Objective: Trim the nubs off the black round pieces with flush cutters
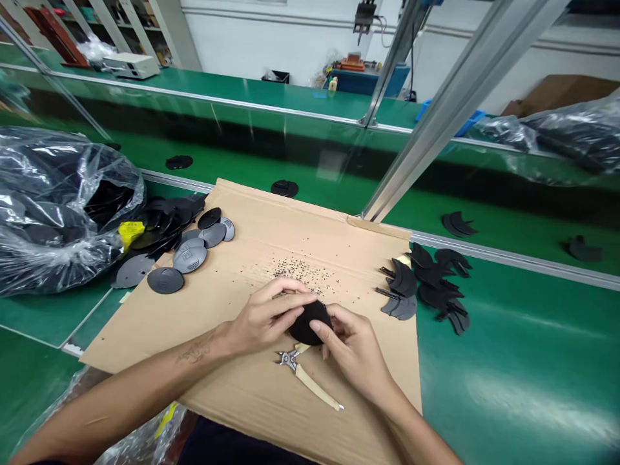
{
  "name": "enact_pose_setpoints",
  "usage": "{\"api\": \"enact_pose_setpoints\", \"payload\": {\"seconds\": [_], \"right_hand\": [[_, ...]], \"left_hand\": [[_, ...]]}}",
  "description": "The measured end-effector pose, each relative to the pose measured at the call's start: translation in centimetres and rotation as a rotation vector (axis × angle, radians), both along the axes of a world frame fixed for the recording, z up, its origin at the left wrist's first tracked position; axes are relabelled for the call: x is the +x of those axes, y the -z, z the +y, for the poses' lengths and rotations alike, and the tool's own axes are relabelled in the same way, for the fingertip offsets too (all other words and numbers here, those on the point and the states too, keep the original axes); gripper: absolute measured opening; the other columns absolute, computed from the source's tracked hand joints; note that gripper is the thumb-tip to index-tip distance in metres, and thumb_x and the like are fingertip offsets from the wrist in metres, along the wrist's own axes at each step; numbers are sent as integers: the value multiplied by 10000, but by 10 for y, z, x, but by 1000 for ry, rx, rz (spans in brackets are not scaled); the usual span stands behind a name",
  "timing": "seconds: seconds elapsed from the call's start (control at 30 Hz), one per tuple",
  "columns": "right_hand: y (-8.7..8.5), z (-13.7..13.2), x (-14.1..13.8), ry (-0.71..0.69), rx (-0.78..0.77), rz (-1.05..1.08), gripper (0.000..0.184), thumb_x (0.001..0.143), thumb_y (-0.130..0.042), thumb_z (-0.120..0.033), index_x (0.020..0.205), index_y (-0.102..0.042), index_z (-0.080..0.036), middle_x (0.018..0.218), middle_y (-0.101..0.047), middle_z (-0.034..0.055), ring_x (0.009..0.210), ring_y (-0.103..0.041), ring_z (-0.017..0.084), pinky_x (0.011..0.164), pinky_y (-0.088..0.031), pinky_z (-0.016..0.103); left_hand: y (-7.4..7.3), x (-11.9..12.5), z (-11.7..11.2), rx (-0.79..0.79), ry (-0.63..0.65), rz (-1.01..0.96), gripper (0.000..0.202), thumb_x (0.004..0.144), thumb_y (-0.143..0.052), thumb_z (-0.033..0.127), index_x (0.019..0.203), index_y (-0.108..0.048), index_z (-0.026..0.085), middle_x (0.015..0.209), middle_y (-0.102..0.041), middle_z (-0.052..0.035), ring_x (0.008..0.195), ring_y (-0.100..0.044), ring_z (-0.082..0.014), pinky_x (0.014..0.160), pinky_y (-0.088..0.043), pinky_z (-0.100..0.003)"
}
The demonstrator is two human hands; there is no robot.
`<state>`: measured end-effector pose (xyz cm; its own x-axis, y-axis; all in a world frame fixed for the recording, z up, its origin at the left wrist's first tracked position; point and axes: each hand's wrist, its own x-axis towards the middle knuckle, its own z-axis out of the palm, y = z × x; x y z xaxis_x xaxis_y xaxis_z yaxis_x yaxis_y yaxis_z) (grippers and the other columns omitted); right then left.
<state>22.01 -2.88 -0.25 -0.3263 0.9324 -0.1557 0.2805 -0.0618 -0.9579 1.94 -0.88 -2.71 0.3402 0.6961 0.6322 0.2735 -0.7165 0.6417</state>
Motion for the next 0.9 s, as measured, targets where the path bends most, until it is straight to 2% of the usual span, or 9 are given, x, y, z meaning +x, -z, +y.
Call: {"api": "enact_pose_setpoints", "payload": {"seconds": [0.17, 0.37, 0.7, 0.77, 0.9], "right_hand": [[-3, -1, 1, 7, 49, -11, 383, 973, -553, -509, 737, -572, -209, 599, -515, -27, 532, -497, 126, 509, -400, 249], [5, 1, 2, -6, 121, -3, 366, 971, -586, -459, 711, -531, -208, 589, -508, -37, 538, -491, 121, 530, -385, 246], [8, -2, 5, -16, 350, -93, 310, 1008, -563, -340, 730, -565, -201, 651, -545, -14, 607, -495, 133, 561, -392, 248], [8, -2, 6, -25, 417, -97, 270, 1010, -565, -292, 757, -586, -200, 669, -555, -12, 614, -504, 131, 570, -405, 248], [4, -1, 5, -62, 588, -73, 108, 1003, -559, -170, 972, -659, -199, 820, -650, 25, 713, -601, 140, 633, -470, 247]], "left_hand": [[-1, 2, -2, 19, -26, -35, 445, 942, -595, 79, 1354, -618, 246, 1104, -651, -85, 1028, -649, -164, 863, -598, -291], [-2, 2, -3, 24, -56, -69, 356, 928, -637, 96, 1264, -661, 212, 1041, -660, -70, 973, -652, -150, 825, -592, -266], [0, 2, -3, 64, -14, -88, 433, 917, -620, 44, 1301, -658, 241, 1045, -662, -62, 966, -654, -143, 812, -578, -257], [0, 1, -3, 24, -17, -103, 428, 917, -635, 72, 1306, -655, 250, 1062, -668, -63, 980, -655, -148, 835, -575, -267], [0, -1, -1, -178, 9, -164, 424, 899, -718, 238, 1316, -644, 225, 1101, -692, -88, 985, -658, -177, 883, -568, -318]]}}
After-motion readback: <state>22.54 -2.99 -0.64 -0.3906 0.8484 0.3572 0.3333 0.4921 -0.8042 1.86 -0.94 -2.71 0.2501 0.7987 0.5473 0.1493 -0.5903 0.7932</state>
